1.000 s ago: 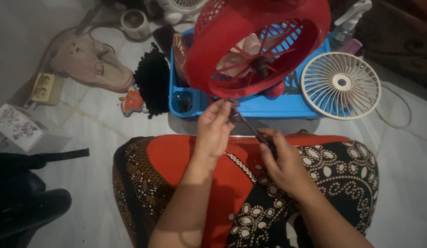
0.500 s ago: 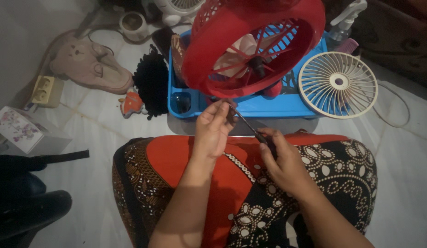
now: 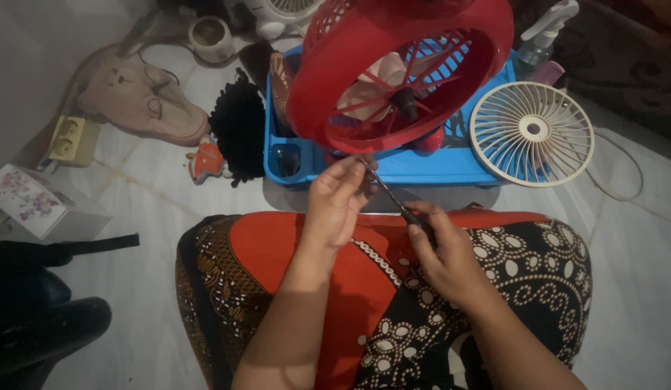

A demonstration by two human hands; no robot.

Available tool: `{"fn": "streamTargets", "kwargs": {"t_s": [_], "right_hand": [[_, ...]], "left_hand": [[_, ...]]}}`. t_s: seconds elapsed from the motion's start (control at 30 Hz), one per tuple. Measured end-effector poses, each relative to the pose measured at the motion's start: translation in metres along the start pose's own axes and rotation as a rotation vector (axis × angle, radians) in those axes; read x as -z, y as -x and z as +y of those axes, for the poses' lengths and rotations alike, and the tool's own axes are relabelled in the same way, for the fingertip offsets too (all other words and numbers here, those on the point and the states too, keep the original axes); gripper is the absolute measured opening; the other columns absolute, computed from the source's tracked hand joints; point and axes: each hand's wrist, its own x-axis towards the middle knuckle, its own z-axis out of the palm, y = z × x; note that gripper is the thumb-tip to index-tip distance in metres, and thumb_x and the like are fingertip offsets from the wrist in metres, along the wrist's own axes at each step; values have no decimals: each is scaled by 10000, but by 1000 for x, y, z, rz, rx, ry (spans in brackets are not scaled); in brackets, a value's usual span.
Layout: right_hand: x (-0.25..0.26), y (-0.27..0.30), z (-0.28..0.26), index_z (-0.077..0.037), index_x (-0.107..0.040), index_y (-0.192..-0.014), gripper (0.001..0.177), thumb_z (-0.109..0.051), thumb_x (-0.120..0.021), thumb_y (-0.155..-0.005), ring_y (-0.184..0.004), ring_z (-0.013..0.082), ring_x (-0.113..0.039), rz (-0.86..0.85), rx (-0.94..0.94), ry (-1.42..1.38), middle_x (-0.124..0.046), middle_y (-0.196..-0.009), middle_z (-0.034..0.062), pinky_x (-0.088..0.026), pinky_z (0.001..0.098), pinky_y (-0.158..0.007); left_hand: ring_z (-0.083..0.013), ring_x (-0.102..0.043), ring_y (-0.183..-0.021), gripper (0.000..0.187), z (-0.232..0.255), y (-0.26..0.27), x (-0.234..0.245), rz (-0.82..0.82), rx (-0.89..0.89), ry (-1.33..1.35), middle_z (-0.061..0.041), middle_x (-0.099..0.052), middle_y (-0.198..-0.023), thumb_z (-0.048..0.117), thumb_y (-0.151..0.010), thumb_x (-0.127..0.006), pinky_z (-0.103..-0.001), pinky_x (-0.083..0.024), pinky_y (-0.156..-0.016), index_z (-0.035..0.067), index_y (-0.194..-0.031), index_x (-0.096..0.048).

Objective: The person assembles a red Spider-Man themed fan by attaching the front grill and securing it with a screwdriver. They then attach the back grill and adjust the fan's position.

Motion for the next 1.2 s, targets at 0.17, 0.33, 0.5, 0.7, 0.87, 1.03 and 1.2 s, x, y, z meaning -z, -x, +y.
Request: {"fn": "streamTargets", "kwargs": {"t_s": [0.17,0.33,0.5,0.7,0.87,1.03,1.2], "right_hand": [[-6,-1,23,-22,-565,-1323,301,-110,-550,-1036,-826,102,-601,6,103,-183,-665,-970,37,-493,245,-719],[-10,-9,41,-59,-536,-1352,336,-114,-515,-1022,-699,111,-525,-8,-192,-505,-654,-951,33,-441,264,-598],[-19,-23,42,-44,-502,-1373,323,-73,-519,-1052,-922,83,-593,55,69,-616,-612,-1137,30,-508,243,-807],[-28,-35,32,-64,-476,-1362,349,-61,-548,-1021,-783,66,-527,62,-72,-709,-624,-1022,30,-459,221,-660],[-30,-42,31,-54,-474,-1375,360,-58,-554,-1024,-786,67,-524,77,-71,-701,-620,-1016,37,-459,218,-684],[-32,-47,32,-51,-452,-1391,376,-63,-552,-1029,-820,77,-561,86,-23,-617,-637,-1027,44,-479,220,-720],[-32,-50,30,-55,-454,-1390,376,-79,-552,-1027,-797,79,-564,84,-69,-615,-637,-997,38,-473,222,-691]], "left_hand": [[-169,-666,-1018,240,2,0,-6,17,1,-10,-74,-725,-1144,147,-1003,-641,-340,-565,-861,34,-1209,-695],[-183,-689,-998,302,13,3,-23,140,-370,-668,-116,-697,-1173,140,-1030,-649,-313,-588,-873,15,-1305,-661],[-338,-689,-1210,366,24,-3,-40,220,-994,-1544,-167,-599,-1402,82,-1042,-629,-370,-582,-1004,7,-1397,-585],[-341,-707,-1040,405,26,-35,-50,234,-929,-1807,-201,-601,-1386,39,-1009,-624,-380,-602,-855,0,-1408,-561],[-303,-720,-996,405,23,-42,-53,283,-1035,-1870,-112,-627,-1351,57,-945,-640,-372,-600,-817,97,-1347,-609],[-313,-719,-985,370,22,-40,-55,281,-1034,-1841,-93,-621,-1338,90,-950,-667,-383,-592,-814,78,-1318,-625],[-306,-724,-998,287,22,-45,-56,310,-1031,-1805,-93,-632,-1343,124,-1004,-704,-375,-595,-818,61,-1273,-628]]}}
